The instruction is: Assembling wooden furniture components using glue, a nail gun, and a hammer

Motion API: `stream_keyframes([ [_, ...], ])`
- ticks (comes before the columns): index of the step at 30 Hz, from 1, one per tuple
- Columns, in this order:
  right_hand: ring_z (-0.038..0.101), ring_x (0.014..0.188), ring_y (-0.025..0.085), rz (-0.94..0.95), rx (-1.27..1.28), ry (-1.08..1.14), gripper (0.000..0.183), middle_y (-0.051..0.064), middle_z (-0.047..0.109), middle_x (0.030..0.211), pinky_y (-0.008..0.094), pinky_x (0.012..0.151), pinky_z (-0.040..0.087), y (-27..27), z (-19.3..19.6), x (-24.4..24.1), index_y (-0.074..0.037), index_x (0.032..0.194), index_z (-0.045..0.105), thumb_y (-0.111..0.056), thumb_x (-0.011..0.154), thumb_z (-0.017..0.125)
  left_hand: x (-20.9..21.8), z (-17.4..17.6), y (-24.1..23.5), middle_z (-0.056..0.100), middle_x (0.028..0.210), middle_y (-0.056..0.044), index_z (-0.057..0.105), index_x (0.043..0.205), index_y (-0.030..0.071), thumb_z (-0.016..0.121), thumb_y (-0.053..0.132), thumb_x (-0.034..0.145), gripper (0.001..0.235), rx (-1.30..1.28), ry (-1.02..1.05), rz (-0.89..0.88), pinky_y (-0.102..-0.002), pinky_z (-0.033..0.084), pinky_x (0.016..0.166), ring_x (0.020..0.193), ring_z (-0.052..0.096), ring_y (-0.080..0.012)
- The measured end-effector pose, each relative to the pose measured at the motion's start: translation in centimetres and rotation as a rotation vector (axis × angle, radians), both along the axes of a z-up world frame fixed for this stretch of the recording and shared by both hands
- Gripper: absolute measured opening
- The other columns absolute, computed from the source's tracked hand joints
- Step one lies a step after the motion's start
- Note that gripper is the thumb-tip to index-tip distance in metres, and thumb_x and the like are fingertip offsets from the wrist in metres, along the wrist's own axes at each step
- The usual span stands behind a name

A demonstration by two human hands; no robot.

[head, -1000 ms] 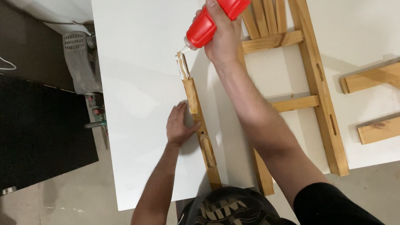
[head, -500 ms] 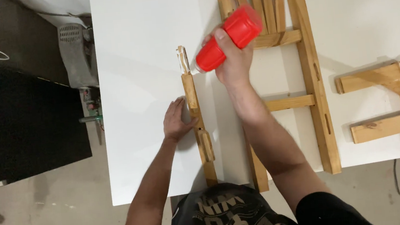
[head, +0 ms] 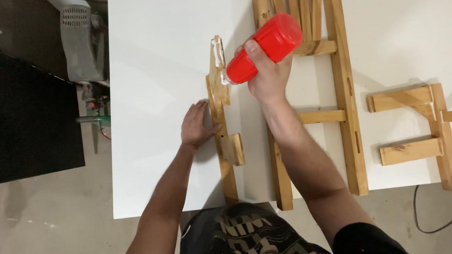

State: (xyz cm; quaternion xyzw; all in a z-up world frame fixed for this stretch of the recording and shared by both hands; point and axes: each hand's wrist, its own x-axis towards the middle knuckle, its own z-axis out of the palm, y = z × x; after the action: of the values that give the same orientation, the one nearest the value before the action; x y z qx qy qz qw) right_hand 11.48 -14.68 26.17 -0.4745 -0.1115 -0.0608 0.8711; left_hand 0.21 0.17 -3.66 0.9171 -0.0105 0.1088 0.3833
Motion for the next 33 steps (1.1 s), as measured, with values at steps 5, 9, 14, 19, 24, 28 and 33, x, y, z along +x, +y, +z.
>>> stream_keyframes([
  [5, 0.072, 0.070, 0.034, -0.082, -0.022, -0.049, 0.043, 0.017, 0.067, 0.082, 0.051, 0.067, 0.061, -0.2, -0.7, -1.7, -0.004, 0.115, 0.054, -0.003, 0.083, 0.083, 0.2, 0.7, 0.1, 0.050, 0.156, -0.003, 0.048, 0.152, 0.013, 0.081, 0.066, 0.074, 0.099, 0.100, 0.212, 0.024, -0.027, 0.018, 0.135, 0.149, 0.042, -0.0166],
  [9, 0.072, 0.069, 0.035, -0.073, -0.023, -0.052, 0.045, 0.018, 0.066, 0.081, 0.052, 0.067, 0.060, -0.7, -1.2, -1.8, -0.004, 0.115, 0.054, -0.001, 0.081, 0.083, 0.1, 1.4, 0.0, 0.050, 0.156, -0.004, 0.047, 0.153, 0.013, 0.079, 0.065, 0.079, 0.096, 0.106, 0.222, 0.022, -0.027, 0.017, 0.134, 0.150, 0.041, -0.0165],
  [14, 0.072, 0.073, 0.032, -0.120, -0.009, -0.122, 0.039, 0.016, 0.067, 0.083, 0.050, 0.069, 0.061, 0.4, 0.5, 0.1, -0.006, 0.113, 0.056, -0.004, 0.085, 0.083, -0.1, 2.3, -0.3, 0.050, 0.156, -0.005, 0.047, 0.152, 0.013, 0.082, 0.063, 0.077, 0.098, 0.107, 0.208, 0.020, -0.028, 0.018, 0.135, 0.150, 0.041, -0.0177],
  [19, 0.069, 0.081, 0.031, -0.058, -0.021, -0.061, 0.039, 0.013, 0.065, 0.090, 0.046, 0.069, 0.060, -0.2, 2.2, 1.4, -0.008, 0.109, 0.058, -0.013, 0.082, 0.086, 0.2, 1.9, 0.0, 0.046, 0.158, -0.010, 0.046, 0.151, 0.005, 0.077, 0.051, 0.079, 0.091, -0.002, 0.145, -0.032, -0.041, 0.020, 0.129, 0.147, 0.040, -0.0264],
  [24, 0.070, 0.082, 0.033, -0.067, -0.010, -0.020, 0.041, 0.013, 0.066, 0.092, 0.047, 0.070, 0.061, -0.2, 1.9, 1.6, -0.008, 0.111, 0.058, -0.012, 0.081, 0.087, 0.0, 1.3, 0.2, 0.049, 0.155, -0.011, 0.048, 0.149, 0.004, 0.076, 0.052, 0.080, 0.089, -0.010, 0.064, -0.013, -0.044, 0.024, 0.128, 0.145, 0.043, -0.0312],
  [28, 0.070, 0.080, 0.030, -0.044, -0.034, -0.037, 0.035, 0.012, 0.066, 0.089, 0.044, 0.069, 0.060, 0.3, 1.5, 1.7, -0.008, 0.107, 0.059, -0.011, 0.083, 0.084, 0.0, 2.1, 0.1, 0.050, 0.155, -0.013, 0.049, 0.148, 0.002, 0.076, 0.052, 0.081, 0.089, 0.015, 0.072, -0.027, -0.043, 0.024, 0.128, 0.144, 0.045, -0.0287],
  [33, 0.067, 0.083, 0.028, -0.001, -0.079, -0.059, 0.039, 0.010, 0.062, 0.094, 0.044, 0.072, 0.063, -0.4, 1.6, -0.3, -0.009, 0.110, 0.058, -0.013, 0.083, 0.087, -0.1, 1.9, 0.0, 0.047, 0.158, -0.010, 0.045, 0.151, 0.004, 0.075, 0.052, 0.081, 0.091, 0.018, 0.142, -0.022, -0.040, 0.020, 0.129, 0.147, 0.041, -0.0268],
])
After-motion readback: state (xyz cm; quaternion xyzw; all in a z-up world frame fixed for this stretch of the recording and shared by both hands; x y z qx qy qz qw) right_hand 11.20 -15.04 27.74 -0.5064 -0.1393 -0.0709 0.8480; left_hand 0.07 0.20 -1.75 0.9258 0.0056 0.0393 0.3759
